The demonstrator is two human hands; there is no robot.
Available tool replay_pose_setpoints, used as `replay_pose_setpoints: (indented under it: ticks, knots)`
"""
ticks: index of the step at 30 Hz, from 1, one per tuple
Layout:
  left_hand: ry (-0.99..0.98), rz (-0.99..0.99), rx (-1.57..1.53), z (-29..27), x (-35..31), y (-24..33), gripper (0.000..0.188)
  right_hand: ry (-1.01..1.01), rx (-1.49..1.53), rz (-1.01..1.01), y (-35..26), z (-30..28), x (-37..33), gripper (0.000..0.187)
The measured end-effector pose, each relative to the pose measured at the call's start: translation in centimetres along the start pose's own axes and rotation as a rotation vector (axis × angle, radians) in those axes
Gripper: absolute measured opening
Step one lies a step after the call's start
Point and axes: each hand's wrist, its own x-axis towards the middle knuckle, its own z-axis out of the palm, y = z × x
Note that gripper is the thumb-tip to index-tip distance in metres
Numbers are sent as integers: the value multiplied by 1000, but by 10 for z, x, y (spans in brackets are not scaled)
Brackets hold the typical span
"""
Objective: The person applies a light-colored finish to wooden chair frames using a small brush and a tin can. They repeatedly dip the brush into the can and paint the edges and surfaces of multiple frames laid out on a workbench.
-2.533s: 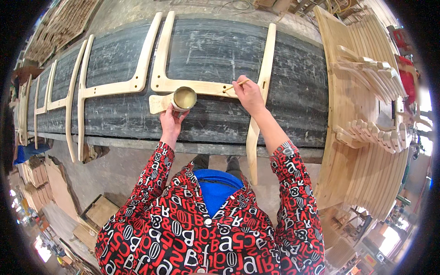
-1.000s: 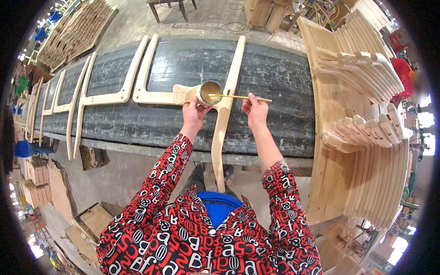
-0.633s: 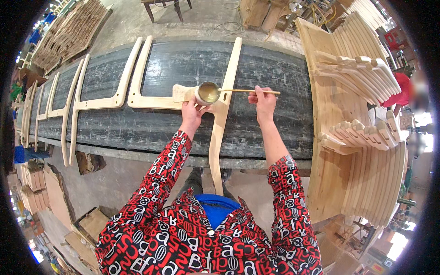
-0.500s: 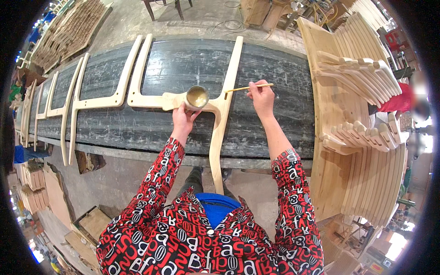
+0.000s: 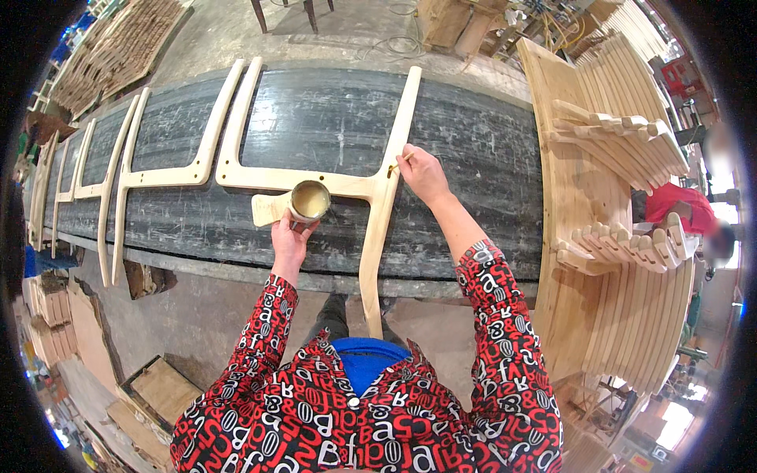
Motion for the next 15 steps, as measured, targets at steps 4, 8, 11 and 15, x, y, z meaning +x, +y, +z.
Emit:
replay_pose_setpoints:
  ticks: [4,8,11,15]
  knots:
    - [-22,30,-5,-17,1,6,26,-79,86,27,-14,14,3,15]
    - [-11,-27,-3,-3,-2,-3,28,-36,-10,29,-3,5,14,15]
    - [-8,-26,-2,-12,-3,0,28,-86,-51,32,-6,5,13,16]
    - [13,-25,-2,-16,-3,0,28,-148,-131,17,-7,-2,17,19]
